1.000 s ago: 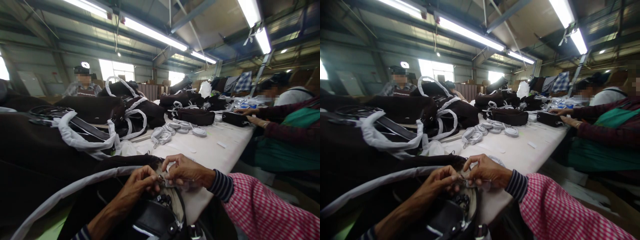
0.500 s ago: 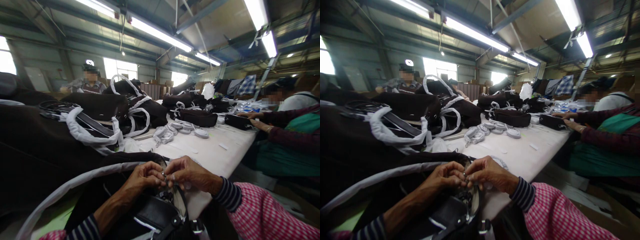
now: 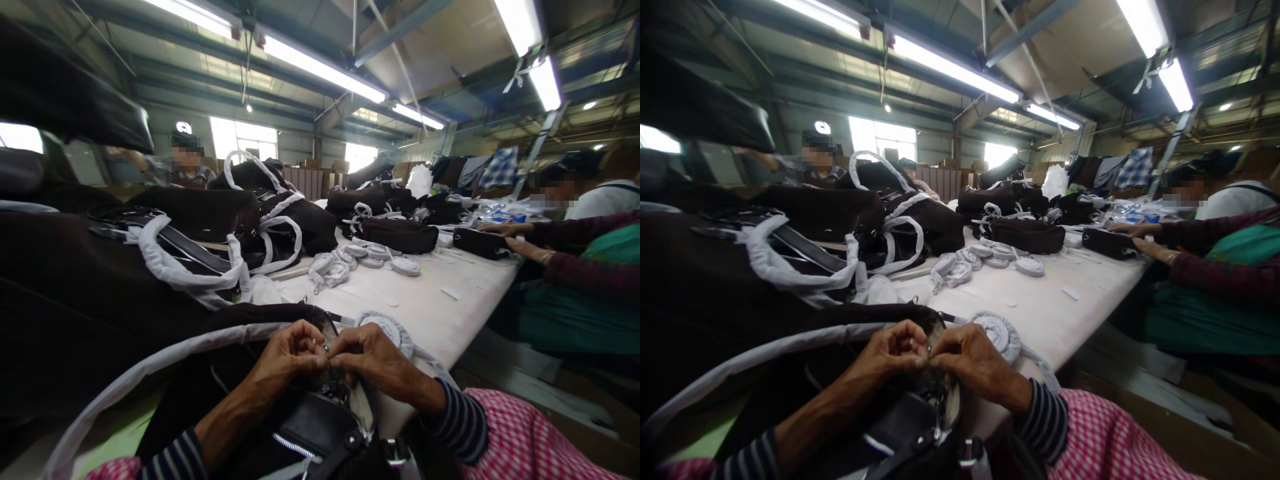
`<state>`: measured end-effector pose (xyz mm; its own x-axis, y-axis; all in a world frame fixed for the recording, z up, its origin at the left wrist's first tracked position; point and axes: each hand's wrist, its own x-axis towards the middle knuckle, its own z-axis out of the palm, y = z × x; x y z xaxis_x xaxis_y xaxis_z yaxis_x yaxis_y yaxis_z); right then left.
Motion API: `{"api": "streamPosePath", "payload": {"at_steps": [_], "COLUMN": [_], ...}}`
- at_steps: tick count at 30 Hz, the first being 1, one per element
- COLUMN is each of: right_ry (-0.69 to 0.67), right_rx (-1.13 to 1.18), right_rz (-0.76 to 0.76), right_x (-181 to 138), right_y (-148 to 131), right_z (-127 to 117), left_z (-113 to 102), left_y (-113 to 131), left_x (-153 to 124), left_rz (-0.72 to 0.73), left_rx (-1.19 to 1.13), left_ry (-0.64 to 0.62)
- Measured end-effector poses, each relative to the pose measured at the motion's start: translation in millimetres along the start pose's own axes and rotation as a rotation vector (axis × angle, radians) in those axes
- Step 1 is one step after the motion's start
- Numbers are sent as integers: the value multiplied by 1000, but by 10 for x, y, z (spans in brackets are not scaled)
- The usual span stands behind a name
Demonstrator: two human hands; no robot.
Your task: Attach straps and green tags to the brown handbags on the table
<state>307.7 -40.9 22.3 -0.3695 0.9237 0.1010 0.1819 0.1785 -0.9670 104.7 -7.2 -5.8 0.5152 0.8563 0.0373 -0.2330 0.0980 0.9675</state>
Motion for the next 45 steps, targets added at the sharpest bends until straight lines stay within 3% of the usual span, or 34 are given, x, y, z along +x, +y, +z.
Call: {"api": "streamPosePath", "payload": {"at_steps": [8,19,28,45], "right_ry": [23,152,-25,-70], "right_rx": [87,300,143,-272], "right_rz": [-14,-63,-2,-9], "right_x": [51,251,157,115], "right_y": [-91,-150,-156,-150], "right_z": [-45,-77,-61,-43], "left_z": [36,20,58,114], "left_y": [70,32,95,26], "left_x": [-65,0,-47,-76], "left_rz": [-66,0,19,63], "left_rx": [33,18,174,279], "left_ry": [61,48,66,73]}}
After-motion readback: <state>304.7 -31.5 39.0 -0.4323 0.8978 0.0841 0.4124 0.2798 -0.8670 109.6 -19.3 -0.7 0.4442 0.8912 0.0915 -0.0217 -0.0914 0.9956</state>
